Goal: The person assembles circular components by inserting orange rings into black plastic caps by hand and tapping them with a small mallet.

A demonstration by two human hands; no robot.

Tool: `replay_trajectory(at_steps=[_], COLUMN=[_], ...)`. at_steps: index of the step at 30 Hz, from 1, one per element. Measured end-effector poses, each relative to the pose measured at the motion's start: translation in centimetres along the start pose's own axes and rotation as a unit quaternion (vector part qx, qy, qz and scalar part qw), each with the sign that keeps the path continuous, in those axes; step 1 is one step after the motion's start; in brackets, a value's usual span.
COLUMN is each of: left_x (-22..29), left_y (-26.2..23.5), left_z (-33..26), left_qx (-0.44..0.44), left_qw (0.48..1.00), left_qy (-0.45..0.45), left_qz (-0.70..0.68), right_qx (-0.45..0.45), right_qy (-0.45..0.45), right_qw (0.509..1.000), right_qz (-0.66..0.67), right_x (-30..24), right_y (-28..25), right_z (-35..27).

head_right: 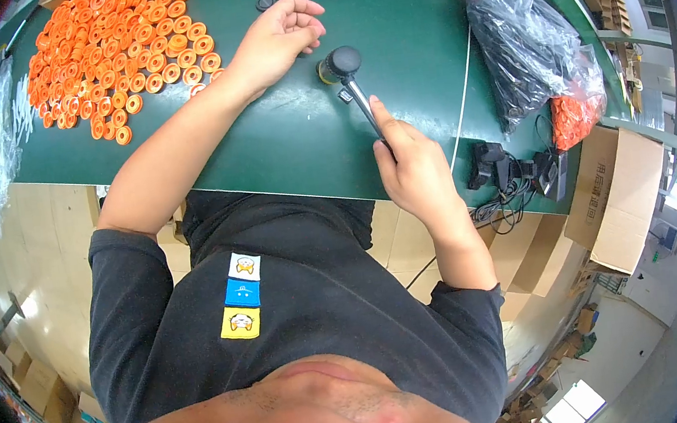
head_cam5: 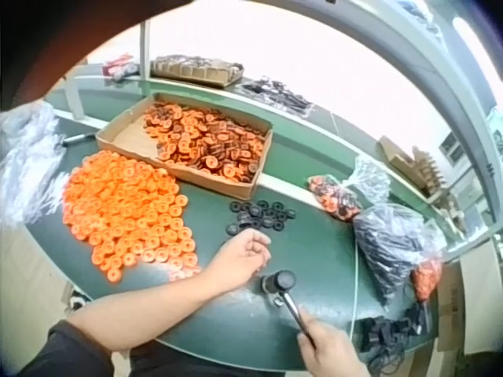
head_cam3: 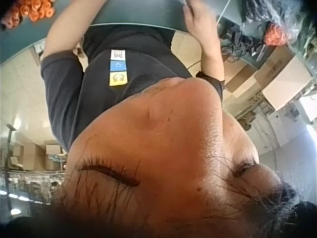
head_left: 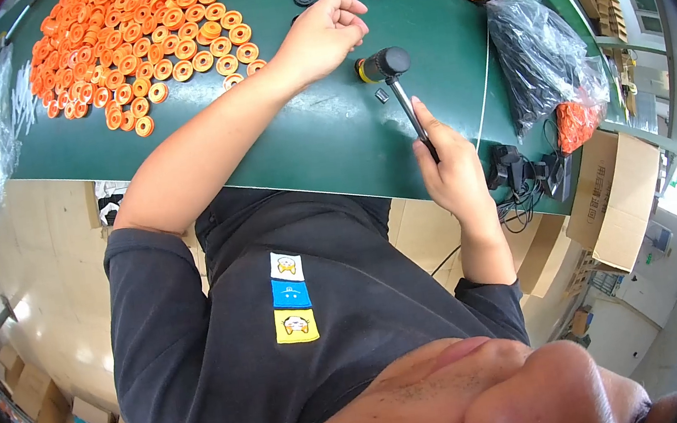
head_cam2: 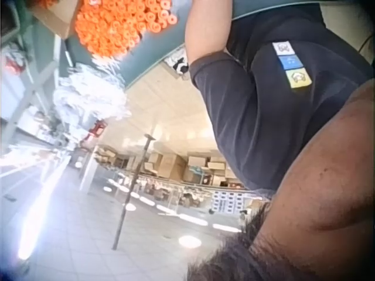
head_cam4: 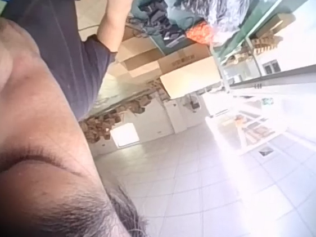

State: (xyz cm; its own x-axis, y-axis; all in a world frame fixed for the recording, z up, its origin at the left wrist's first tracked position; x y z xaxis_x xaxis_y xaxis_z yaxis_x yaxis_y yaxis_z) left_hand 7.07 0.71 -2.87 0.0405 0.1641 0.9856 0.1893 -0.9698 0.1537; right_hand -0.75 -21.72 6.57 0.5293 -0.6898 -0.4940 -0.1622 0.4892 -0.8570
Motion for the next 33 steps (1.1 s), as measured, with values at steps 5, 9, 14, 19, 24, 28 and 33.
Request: replay_trajectory(at_steps=[5,9,14,19,24,28,33], left_x=[0.1,-0.1,2.1,2.4,2.9,2.7,5.0], left_y=[0.0,0.2,0.5,1.5,1.3,0.9,-0.5], left_z=[0.1,0.1,-1.8,-3.3,-2.9,-2.5,-1.5], left_qx=[0.004,0.002,-0.059,-0.131,-0.132,-0.084,0.048], left_qw=[1.0,0.999,0.947,0.859,0.874,0.897,0.909], left_qy=[-0.004,0.01,0.171,0.288,0.255,0.274,0.343], left_qz=[-0.007,0.04,0.266,0.402,0.392,0.338,0.232], right_qx=[0.034,0.006,0.058,0.048,0.209,0.207,0.136], right_qy=[0.054,0.033,0.062,0.19,-0.125,-0.061,-0.123], right_qw=[0.997,0.999,0.995,0.968,0.955,0.973,0.978], right_qz=[0.032,0.002,0.056,0.159,-0.172,-0.084,0.095], right_x=[0.0,0.9,1.9,6.7,9.3,7.5,2.5], right_y=[-0.7,0.4,-0.3,0.5,-1.4,-2.1,3.7], right_z=[-0.6,-0.6,-0.8,1.0,3.9,6.3,11.0])
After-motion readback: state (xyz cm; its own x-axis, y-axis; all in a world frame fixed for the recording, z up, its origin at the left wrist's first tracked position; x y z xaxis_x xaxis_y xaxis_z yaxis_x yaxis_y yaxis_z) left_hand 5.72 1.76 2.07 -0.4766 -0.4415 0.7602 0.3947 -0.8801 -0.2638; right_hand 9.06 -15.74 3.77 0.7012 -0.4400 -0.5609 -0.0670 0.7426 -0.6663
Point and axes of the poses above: each hand's wrist, its own z-axis towards the middle knuckle, its own y-axis out of the palm, x = y × z, the point moved 4 cm from there along z, towards the middle knuckle, and after that the axes turned 10 degrees about x, right-handed, at the moved point
